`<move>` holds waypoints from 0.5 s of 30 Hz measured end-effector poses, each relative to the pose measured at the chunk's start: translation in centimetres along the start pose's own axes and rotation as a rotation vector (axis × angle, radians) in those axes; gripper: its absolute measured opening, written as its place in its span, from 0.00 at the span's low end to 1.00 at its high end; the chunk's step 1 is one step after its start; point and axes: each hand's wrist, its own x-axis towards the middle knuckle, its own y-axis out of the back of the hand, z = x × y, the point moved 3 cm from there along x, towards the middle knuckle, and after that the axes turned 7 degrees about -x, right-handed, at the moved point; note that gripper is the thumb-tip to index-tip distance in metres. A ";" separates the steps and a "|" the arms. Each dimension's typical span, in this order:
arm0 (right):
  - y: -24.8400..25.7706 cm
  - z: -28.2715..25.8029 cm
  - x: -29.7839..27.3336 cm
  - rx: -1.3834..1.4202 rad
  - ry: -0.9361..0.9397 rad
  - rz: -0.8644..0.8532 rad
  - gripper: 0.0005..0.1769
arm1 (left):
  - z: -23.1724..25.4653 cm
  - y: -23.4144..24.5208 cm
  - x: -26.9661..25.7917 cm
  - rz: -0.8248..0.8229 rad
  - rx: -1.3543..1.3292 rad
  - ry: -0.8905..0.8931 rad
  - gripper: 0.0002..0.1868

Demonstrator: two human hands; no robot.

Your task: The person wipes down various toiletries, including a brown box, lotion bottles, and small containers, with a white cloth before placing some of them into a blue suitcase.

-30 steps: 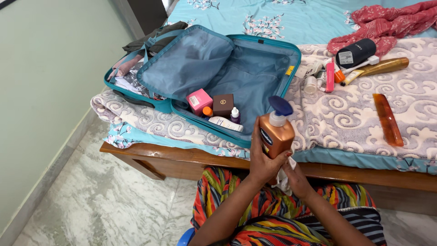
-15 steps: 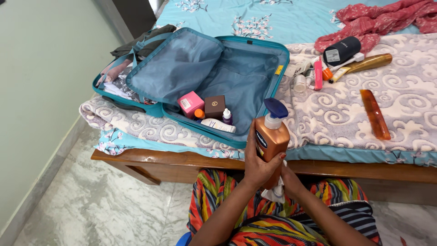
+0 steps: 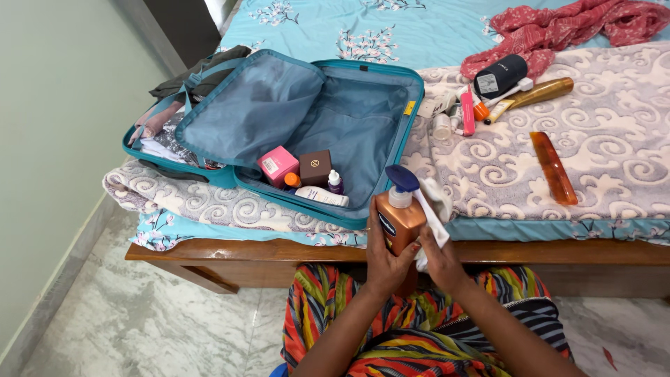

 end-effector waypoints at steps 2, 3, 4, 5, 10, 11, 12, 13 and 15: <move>0.3 -4.0 0.4 -0.177 0.325 0.002 0.31 | -0.1 -0.2 -0.2 -0.030 -0.083 0.070 0.58; 0.1 -6.0 0.4 -0.266 0.490 0.002 0.29 | -0.1 -0.3 -0.2 -0.043 -0.126 0.103 0.58; -0.5 -7.2 0.1 -0.283 0.475 0.046 0.29 | -0.1 -0.3 -0.1 -0.042 -0.099 0.085 0.57; -0.8 -8.0 -0.2 -0.299 0.462 0.091 0.28 | 0.0 -0.2 0.0 -0.041 -0.072 0.065 0.57; -1.8 -8.6 -1.5 -0.451 0.309 0.209 0.26 | -0.3 0.0 0.5 0.004 0.050 0.048 0.55; -2.1 -9.1 -1.9 -0.520 0.473 0.232 0.24 | -0.3 0.1 0.6 0.006 0.022 0.074 0.55; -2.3 -9.7 -2.4 -0.588 0.636 0.255 0.21 | -0.3 0.2 0.5 0.008 -0.006 0.101 0.55; -2.3 -9.9 -2.5 -0.593 0.657 0.278 0.22 | -0.2 0.1 0.5 -0.001 -0.005 0.111 0.54; -2.2 -10.0 -2.2 -0.601 0.701 0.322 0.27 | 0.0 -0.1 0.5 -0.017 -0.003 0.130 0.52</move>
